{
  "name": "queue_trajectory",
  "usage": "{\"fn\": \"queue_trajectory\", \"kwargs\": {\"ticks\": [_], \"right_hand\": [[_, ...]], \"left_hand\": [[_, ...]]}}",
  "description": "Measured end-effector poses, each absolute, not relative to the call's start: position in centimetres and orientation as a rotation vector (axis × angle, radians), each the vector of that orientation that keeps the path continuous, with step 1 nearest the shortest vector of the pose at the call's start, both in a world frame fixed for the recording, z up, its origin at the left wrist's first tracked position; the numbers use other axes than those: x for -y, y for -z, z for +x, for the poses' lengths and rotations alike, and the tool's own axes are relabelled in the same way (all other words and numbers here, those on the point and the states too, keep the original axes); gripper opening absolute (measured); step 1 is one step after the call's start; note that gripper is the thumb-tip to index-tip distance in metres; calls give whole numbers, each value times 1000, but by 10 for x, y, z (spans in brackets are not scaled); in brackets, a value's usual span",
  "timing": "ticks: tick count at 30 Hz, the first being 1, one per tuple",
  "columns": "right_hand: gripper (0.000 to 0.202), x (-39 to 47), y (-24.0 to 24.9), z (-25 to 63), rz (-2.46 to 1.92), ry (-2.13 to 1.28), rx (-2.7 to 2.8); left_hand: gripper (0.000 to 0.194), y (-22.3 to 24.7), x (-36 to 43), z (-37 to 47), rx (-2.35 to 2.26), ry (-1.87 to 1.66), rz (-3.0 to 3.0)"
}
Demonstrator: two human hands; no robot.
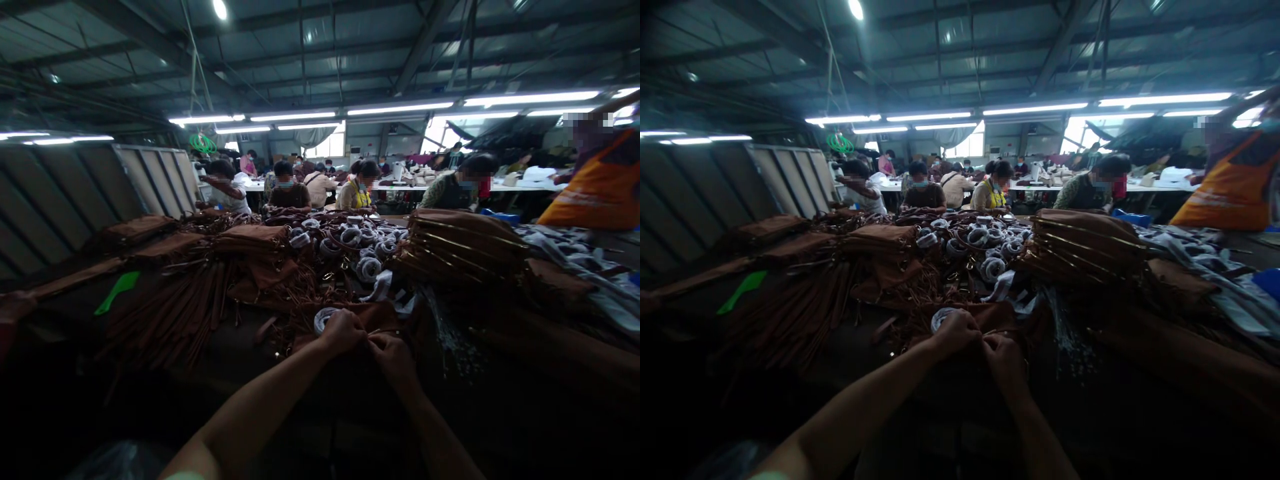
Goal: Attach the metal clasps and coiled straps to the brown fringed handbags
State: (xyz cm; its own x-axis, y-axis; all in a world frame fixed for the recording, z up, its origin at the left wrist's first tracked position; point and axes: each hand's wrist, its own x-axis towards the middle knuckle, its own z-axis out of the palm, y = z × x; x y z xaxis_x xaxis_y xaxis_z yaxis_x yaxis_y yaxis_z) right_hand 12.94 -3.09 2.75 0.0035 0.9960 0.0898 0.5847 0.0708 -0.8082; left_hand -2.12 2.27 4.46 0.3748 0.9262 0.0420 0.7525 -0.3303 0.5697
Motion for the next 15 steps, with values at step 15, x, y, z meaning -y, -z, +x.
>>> {"fn": "queue_trajectory", "kwargs": {"ticks": [15], "right_hand": [[48, 11, -29, 151, -1256, -1160, 899]], "left_hand": [[18, -39, -15, -7, -1316, -814, 2259]]}}
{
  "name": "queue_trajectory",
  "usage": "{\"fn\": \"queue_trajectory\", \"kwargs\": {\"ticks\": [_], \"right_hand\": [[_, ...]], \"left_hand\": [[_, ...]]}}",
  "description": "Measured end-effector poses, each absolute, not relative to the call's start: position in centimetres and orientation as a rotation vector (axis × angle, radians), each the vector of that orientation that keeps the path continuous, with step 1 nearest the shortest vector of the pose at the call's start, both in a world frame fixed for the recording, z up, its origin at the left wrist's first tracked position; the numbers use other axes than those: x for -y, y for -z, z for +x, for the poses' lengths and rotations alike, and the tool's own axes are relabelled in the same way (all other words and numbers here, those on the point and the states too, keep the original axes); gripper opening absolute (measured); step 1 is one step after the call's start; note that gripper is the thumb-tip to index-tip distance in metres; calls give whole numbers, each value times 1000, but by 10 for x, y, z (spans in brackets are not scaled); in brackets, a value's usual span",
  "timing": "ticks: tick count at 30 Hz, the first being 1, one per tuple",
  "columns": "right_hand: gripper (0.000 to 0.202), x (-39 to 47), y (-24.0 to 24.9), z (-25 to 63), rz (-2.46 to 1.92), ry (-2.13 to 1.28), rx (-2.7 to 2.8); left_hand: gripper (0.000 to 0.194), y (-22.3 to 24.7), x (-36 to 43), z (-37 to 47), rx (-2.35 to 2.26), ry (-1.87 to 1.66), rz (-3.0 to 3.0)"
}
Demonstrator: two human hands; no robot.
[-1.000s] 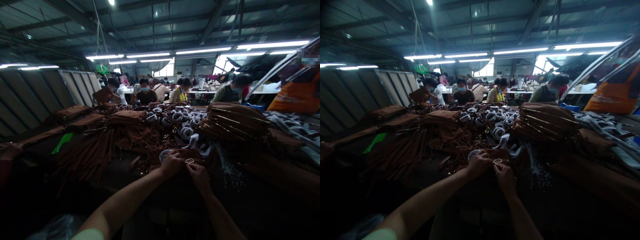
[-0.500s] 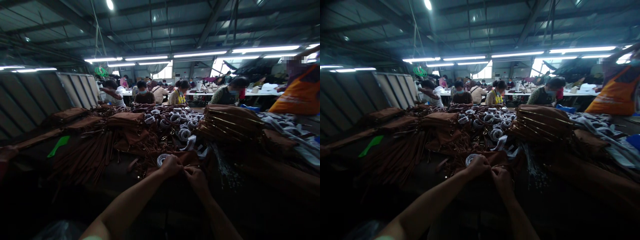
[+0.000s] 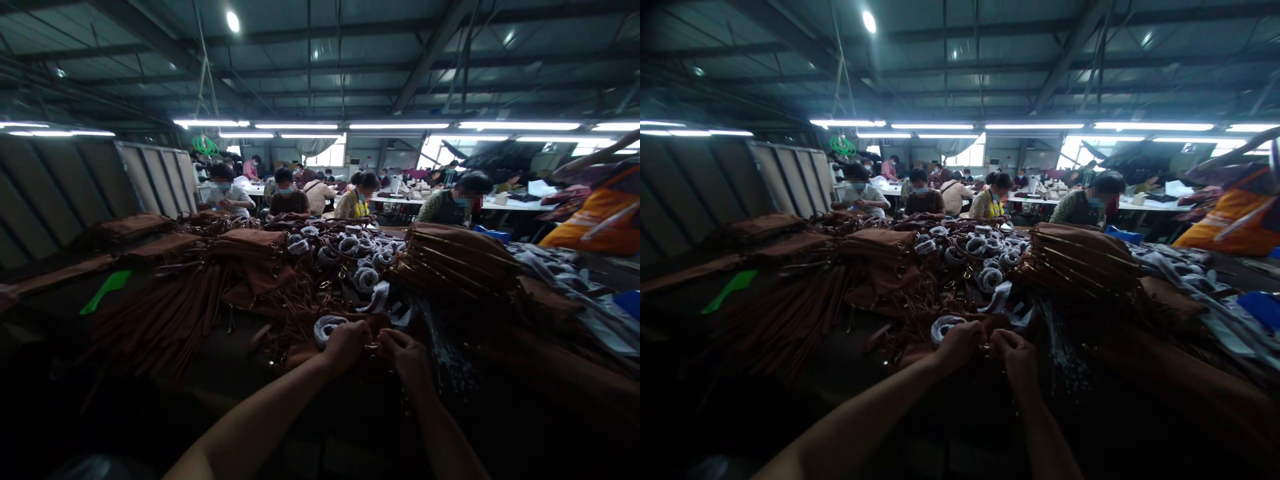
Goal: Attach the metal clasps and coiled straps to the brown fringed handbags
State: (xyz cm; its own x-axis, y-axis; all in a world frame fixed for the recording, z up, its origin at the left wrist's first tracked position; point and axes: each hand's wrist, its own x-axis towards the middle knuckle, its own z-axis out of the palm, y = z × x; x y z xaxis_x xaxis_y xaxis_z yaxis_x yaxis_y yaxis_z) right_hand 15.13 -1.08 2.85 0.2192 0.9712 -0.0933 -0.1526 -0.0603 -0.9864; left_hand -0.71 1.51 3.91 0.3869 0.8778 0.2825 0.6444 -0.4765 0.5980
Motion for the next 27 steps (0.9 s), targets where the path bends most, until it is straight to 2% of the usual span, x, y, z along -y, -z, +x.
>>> {"fn": "queue_trajectory", "kwargs": {"ticks": [11, 22, 27], "right_hand": [[48, -3, -62, 153, -1255, -1139, 864], [50, -4, -69, 154, -1237, -1120, 858], [47, -1, -63, 160, -1298, -1144, 1018]], "left_hand": [[21, -32, -20, -12, -1253, -807, 2182], [20, -32, -20, -16, -1174, -877, 2084], [17, -32, -23, -14, -1041, -986, 1926]]}}
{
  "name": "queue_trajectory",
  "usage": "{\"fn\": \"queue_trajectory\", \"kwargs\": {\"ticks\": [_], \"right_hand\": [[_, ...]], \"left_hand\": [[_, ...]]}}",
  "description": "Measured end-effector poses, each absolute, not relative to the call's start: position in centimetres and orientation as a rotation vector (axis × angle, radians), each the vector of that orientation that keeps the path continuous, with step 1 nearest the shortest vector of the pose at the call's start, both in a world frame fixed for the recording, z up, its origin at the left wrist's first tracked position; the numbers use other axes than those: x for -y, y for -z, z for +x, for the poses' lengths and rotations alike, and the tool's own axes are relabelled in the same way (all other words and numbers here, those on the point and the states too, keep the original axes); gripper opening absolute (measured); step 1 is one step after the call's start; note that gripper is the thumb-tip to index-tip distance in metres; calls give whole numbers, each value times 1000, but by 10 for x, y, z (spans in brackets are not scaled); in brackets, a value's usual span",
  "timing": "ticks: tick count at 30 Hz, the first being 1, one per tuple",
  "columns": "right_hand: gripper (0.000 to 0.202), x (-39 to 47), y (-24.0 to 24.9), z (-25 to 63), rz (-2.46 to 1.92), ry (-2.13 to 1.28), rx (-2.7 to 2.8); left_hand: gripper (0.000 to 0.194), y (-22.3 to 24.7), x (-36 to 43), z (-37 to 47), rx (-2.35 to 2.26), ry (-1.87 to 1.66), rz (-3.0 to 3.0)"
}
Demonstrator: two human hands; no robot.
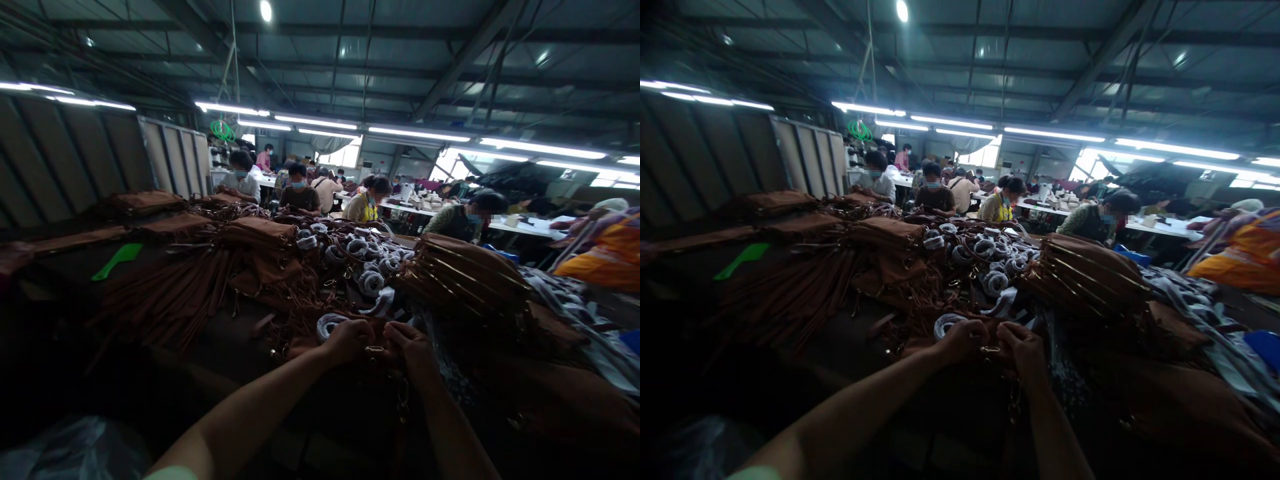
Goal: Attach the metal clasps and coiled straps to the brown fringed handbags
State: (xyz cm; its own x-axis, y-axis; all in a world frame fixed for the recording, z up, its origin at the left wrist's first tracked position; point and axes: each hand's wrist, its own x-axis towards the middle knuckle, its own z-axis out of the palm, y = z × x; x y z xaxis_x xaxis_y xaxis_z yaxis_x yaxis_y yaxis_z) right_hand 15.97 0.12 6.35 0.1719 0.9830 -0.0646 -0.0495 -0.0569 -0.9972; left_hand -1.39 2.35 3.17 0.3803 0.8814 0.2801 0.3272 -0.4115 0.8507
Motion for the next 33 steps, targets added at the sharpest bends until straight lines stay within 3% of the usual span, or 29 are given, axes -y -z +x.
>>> {"fn": "queue_trajectory", "kwargs": {"ticks": [5, 10, 33], "right_hand": [[47, 2, -49, 163, -1412, -1219, 1173], [50, 0, -36, 161, -1422, -1288, 1198], [39, 2, -33, 165, -1368, -1328, 1423]], "left_hand": [[12, -28, -27, -11, -871, -1101, 1740], [22, -26, -28, -9, -842, -1179, 1686], [27, -27, -28, -15, -937, -1019, 1824]]}}
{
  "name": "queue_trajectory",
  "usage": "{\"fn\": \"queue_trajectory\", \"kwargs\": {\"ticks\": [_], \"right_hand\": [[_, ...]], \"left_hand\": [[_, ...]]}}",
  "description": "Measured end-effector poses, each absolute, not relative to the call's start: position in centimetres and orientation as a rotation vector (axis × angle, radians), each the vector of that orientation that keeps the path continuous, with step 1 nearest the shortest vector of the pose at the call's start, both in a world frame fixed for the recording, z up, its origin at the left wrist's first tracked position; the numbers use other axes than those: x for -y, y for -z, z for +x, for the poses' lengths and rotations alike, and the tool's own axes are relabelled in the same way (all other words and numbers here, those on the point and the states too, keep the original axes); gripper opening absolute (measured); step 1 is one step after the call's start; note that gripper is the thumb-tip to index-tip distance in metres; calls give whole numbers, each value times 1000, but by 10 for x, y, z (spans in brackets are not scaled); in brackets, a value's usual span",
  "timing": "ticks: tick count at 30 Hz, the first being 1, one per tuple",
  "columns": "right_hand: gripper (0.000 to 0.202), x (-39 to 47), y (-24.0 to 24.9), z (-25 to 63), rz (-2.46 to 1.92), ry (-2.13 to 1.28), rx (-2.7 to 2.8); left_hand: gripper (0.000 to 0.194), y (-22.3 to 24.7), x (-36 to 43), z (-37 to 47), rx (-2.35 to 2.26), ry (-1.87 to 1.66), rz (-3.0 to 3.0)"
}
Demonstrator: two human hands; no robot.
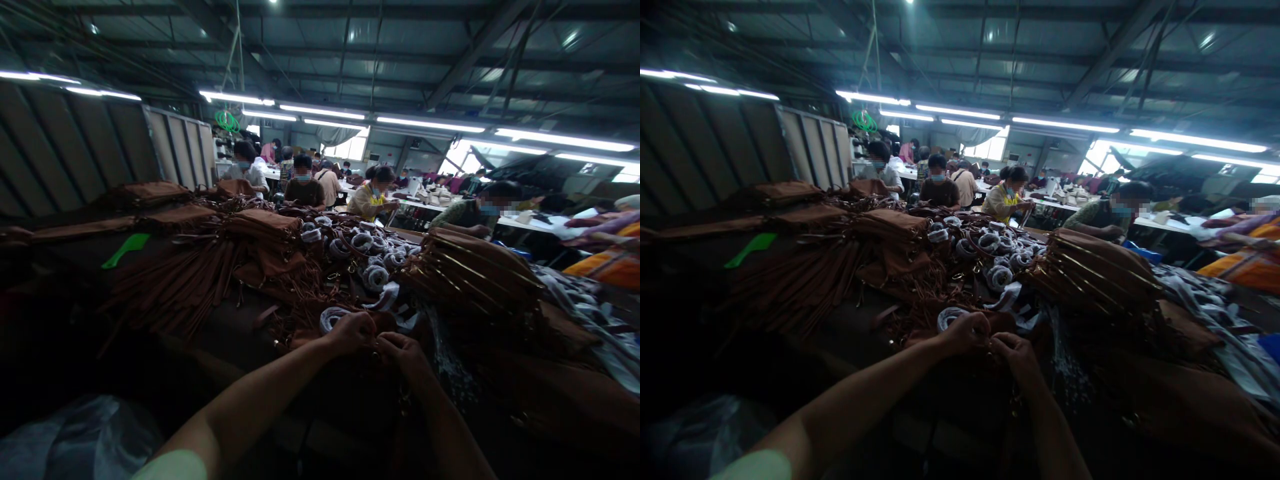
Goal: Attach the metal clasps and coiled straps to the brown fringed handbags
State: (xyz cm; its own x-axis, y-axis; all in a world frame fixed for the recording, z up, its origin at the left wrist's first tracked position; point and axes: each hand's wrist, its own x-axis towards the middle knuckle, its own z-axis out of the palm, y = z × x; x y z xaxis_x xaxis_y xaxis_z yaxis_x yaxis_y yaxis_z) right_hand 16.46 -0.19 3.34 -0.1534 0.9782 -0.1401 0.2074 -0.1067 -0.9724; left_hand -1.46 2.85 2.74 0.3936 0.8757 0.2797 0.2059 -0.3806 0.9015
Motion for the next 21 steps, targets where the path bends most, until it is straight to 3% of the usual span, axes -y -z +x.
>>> {"fn": "queue_trajectory", "kwargs": {"ticks": [21], "right_hand": [[39, 3, -31, 164, -1421, -1181, 1576]], "left_hand": [[31, -21, -36, -14, -955, -955, 1731]]}}
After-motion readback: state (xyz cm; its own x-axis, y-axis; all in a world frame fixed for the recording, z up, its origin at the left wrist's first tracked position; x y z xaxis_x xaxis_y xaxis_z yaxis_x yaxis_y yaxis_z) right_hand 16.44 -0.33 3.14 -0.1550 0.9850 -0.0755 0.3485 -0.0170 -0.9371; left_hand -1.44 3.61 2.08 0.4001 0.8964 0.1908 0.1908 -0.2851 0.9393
